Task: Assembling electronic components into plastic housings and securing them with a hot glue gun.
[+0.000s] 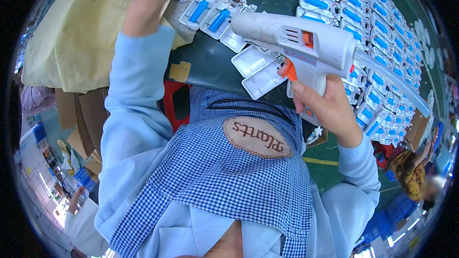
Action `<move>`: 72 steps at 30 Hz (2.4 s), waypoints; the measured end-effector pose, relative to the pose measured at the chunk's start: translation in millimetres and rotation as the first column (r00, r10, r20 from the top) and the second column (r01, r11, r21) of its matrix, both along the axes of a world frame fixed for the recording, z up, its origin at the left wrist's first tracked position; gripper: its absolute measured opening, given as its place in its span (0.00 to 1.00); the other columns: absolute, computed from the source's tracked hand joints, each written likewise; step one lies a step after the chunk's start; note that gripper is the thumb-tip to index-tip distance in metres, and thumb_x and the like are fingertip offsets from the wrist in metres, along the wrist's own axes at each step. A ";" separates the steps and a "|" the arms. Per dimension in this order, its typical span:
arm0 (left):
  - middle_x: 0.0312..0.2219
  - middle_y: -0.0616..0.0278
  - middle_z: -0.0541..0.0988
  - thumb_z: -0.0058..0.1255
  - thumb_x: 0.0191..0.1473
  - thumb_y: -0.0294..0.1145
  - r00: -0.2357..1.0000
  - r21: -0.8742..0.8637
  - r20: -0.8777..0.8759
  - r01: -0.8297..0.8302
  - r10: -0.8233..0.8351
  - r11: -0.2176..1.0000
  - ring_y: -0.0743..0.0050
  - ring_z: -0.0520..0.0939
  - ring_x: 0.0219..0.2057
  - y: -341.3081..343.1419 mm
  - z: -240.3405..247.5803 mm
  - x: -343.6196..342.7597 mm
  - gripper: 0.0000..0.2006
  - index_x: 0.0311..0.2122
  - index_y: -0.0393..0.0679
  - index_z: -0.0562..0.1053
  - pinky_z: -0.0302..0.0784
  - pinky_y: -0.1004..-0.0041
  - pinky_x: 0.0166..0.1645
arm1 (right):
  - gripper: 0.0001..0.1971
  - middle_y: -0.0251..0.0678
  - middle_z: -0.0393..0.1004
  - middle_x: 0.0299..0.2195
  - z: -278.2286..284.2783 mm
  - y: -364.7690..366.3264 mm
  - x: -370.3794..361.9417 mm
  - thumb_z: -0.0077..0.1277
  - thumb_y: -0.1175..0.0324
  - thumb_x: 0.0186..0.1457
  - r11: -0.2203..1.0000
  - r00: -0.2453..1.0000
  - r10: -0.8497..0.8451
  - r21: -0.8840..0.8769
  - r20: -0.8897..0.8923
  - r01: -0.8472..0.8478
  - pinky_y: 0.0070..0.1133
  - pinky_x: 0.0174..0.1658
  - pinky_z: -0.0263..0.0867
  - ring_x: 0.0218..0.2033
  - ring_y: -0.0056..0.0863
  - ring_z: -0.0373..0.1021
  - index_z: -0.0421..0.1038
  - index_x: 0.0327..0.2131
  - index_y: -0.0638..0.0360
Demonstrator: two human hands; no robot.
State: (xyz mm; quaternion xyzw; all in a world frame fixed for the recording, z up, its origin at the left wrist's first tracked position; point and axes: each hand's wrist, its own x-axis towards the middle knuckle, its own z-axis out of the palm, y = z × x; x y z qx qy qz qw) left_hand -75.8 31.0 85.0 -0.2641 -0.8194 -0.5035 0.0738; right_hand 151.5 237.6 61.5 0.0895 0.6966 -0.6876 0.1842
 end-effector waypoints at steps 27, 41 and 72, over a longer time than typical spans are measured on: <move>0.25 0.45 0.79 0.57 0.40 0.33 0.956 -0.751 -0.294 -0.238 0.011 0.616 0.49 0.82 0.30 -20.2 -61.0 -19.5 0.10 0.25 0.36 0.78 0.77 0.59 0.37 | 0.15 0.28 0.69 0.20 1.8 9.0 14.2 0.52 0.64 0.57 0.992 0.989 0.021 0.120 0.146 -0.038 0.15 0.20 0.59 0.18 0.14 0.65 0.67 0.42 0.65; 0.27 0.60 0.76 0.52 0.39 0.20 0.996 0.074 0.053 0.070 -0.074 0.995 0.70 0.78 0.29 -73.7 -55.5 80.4 0.07 0.28 0.40 0.72 0.74 0.76 0.37 | 0.13 0.28 0.68 0.19 4.3 4.4 13.4 0.51 0.64 0.57 0.994 0.997 -0.027 0.112 0.070 0.019 0.13 0.20 0.58 0.16 0.13 0.64 0.70 0.39 0.65; 0.43 0.50 0.76 0.55 0.40 0.27 0.478 -0.097 -0.870 0.081 -0.124 0.992 0.52 0.74 0.50 1.8 -94.0 50.8 0.04 0.24 0.40 0.76 0.69 0.50 0.50 | 0.16 0.29 0.70 0.19 3.7 0.4 23.3 0.51 0.62 0.58 0.995 0.995 -0.092 0.025 0.031 0.092 0.14 0.21 0.59 0.18 0.14 0.65 0.69 0.43 0.64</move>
